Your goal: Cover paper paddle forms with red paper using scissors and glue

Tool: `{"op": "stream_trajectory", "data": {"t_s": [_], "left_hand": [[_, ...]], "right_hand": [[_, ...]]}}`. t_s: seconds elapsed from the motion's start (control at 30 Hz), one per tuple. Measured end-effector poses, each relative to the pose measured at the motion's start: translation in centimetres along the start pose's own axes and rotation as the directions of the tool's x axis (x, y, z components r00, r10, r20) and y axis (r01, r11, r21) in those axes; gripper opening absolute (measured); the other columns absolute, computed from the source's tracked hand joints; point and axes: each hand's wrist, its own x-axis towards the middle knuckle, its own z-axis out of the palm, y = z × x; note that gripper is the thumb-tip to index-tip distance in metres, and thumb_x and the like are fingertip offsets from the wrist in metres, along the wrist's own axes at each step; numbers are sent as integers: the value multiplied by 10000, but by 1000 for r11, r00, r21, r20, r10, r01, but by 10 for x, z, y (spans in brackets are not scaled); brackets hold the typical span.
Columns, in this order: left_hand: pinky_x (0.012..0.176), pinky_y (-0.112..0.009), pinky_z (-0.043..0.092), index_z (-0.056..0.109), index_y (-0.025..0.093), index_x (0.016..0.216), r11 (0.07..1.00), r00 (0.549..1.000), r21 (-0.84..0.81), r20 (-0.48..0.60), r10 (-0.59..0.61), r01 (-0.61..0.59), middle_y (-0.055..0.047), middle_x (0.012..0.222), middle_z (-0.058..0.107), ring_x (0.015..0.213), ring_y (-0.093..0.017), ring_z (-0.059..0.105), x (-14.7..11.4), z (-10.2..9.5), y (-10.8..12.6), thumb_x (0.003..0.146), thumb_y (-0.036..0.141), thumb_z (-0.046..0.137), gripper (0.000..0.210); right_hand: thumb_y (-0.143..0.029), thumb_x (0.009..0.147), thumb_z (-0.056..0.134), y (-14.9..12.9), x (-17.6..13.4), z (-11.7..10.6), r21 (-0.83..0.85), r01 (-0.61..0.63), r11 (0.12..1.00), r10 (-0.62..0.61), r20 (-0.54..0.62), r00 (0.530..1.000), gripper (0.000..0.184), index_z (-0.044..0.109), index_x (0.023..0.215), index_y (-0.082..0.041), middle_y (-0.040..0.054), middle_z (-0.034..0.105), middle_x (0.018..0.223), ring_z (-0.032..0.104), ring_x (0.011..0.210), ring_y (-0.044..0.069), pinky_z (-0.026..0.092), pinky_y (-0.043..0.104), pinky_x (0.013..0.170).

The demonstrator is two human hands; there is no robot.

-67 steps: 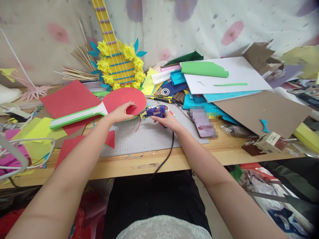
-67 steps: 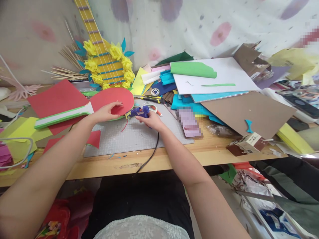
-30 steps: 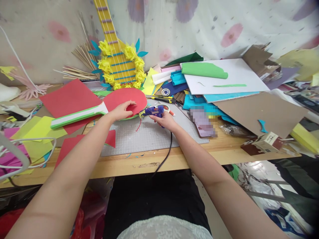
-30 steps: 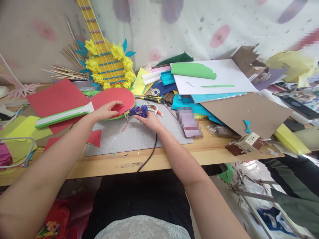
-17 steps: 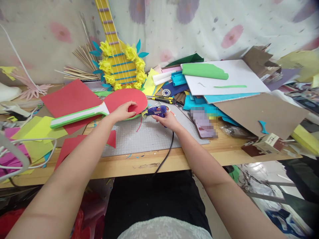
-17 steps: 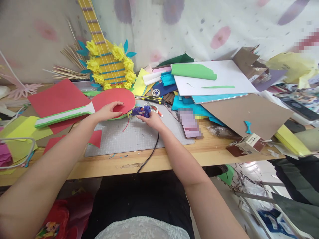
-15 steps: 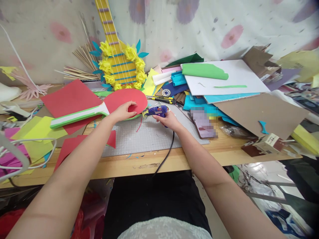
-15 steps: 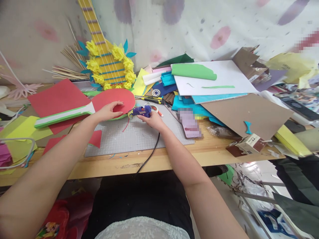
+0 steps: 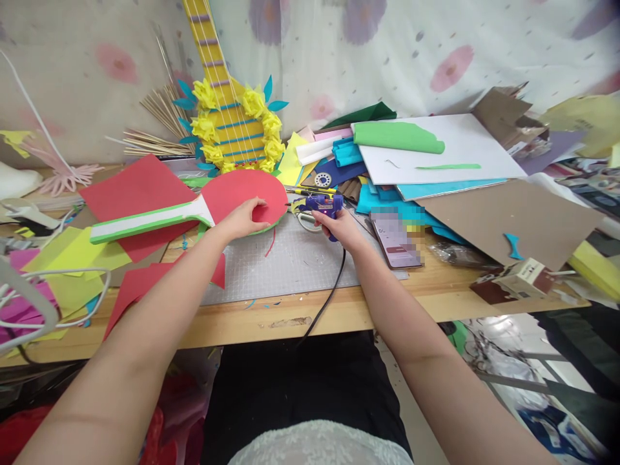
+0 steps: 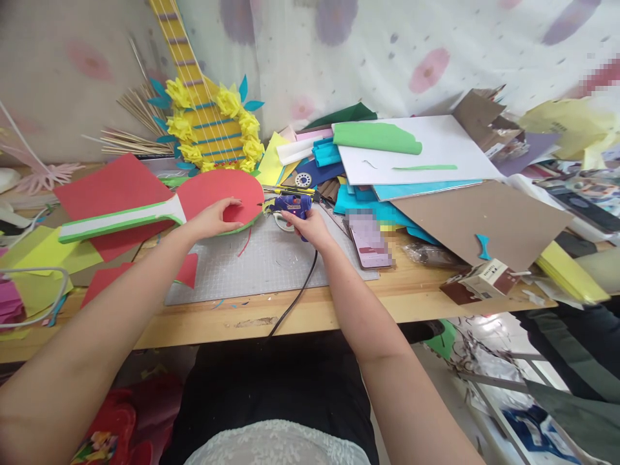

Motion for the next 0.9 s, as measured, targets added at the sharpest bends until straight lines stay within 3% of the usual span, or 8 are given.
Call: {"op": "stream_trajectory", "data": {"t_s": [0.23, 0.4, 0.57, 0.9], "left_hand": [[1120, -409, 295, 460, 168, 1316, 998, 998, 40, 22, 54, -55, -120, 1465, 417, 1376, -266, 350, -7, 2, 0, 765, 403, 592, 614], [1159, -437, 215, 439, 181, 1333, 992, 990, 29, 65, 123, -125, -115, 1514, 351, 1448, -251, 202, -9, 2, -6, 818, 426, 550, 581], [1163, -447, 210, 431, 170, 1331, 985, 986, 72, 71, 150, -155, -138, 1519, 335, 1450, -254, 198, -9, 5, -8, 807, 412, 573, 594], [1169, -505, 151, 438, 129, 1295, 949, 975, 225, 26, 221, -221, -176, 1470, 395, 1442, -287, 214, -9, 21, -7, 820, 298, 522, 511]], "right_hand": [[-563, 646, 682, -6, 1, -11, 103, 21, 994, -3, -169, 986, 412, 575, 664, -166, -25, 529, 521, 397, 414, 59, 324, 216, 398], [-545, 675, 664, 6, 12, -31, 52, -6, 999, 21, -298, 954, 381, 584, 644, -174, -23, 512, 500, 406, 415, 70, 332, 226, 409], [-526, 671, 659, 20, 20, -48, 46, -27, 999, 42, -376, 926, 353, 584, 674, -181, 12, 587, 608, 412, 441, 76, 323, 231, 401], [-533, 648, 690, 30, 19, -61, -343, -79, 936, -58, -372, 927, 410, 633, 760, -143, 55, 604, 618, 585, 645, 207, 451, 313, 592]]}}
